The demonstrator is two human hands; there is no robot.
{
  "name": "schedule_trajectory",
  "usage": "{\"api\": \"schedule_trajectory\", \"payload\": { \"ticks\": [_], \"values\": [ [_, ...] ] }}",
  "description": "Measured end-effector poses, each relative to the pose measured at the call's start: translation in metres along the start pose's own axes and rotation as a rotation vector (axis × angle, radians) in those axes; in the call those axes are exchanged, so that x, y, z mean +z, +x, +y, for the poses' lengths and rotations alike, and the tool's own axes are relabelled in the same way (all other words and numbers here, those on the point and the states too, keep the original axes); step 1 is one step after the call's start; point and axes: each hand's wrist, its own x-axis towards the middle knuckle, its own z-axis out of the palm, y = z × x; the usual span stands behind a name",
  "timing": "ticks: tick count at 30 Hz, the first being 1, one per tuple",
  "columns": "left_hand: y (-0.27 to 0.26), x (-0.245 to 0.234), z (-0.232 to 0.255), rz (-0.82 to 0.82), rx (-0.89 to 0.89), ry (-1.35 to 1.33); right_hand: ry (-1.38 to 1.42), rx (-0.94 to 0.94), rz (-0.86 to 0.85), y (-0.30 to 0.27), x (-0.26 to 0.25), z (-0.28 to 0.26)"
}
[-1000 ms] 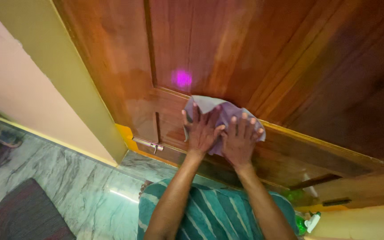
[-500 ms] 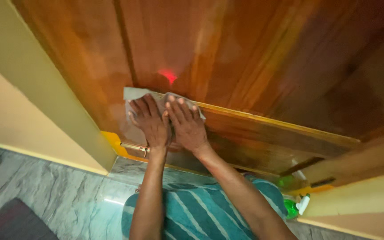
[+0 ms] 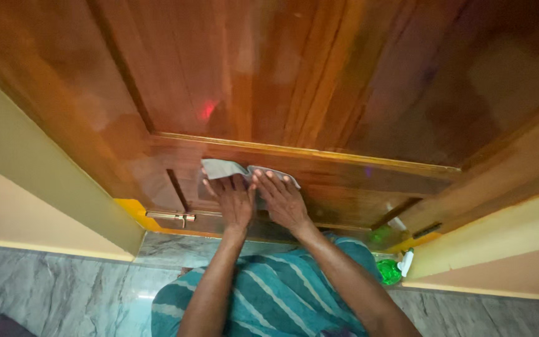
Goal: The person wipes the surface of a wooden door using a light-colored cloth. They systematically clean the door panels and edges with both hands, moving the cloth in circular and sweeping motions.
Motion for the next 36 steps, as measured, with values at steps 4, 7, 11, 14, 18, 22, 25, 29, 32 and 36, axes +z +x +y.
{"api": "schedule_trajectory", "payload": {
  "ticks": [4,7,11,14,18,22,25,29,32,36],
  "values": [
    [-0.005,0.007,0.021,-0.037,0.045,-0.028,0.193,0.095,-0.022,-0.023,0.012,0.009],
    [-0.008,0.016,0.032,-0.057,0.081,-0.024,0.077,0.107,0.035,-0.032,0.012,0.017],
    [-0.012,0.040,0.043,-0.047,0.160,0.008,0.162,0.177,-0.014,-0.037,0.006,0.038],
    [-0.014,0.056,0.057,-0.042,0.234,0.062,0.144,0.226,0.033,-0.042,0.000,0.052],
    [-0.009,0.060,0.079,-0.068,0.330,0.054,0.147,0.314,0.002,-0.052,-0.005,0.074],
    [0.002,0.052,0.107,-0.043,0.420,-0.008,0.107,0.380,-0.037,-0.062,-0.014,0.099],
    [0.005,0.049,0.131,-0.024,0.489,-0.046,0.107,0.476,0.007,-0.072,-0.018,0.115],
    [0.010,0.049,0.172,-0.070,0.544,-0.044,0.140,0.537,0.061,-0.090,-0.017,0.139],
    [0.017,0.046,0.199,-0.113,0.610,-0.007,0.068,0.612,0.024,-0.103,-0.016,0.155],
    [0.025,0.045,0.234,-0.068,0.737,-0.058,-0.031,0.724,-0.011,-0.121,-0.027,0.173]
  ]
}}
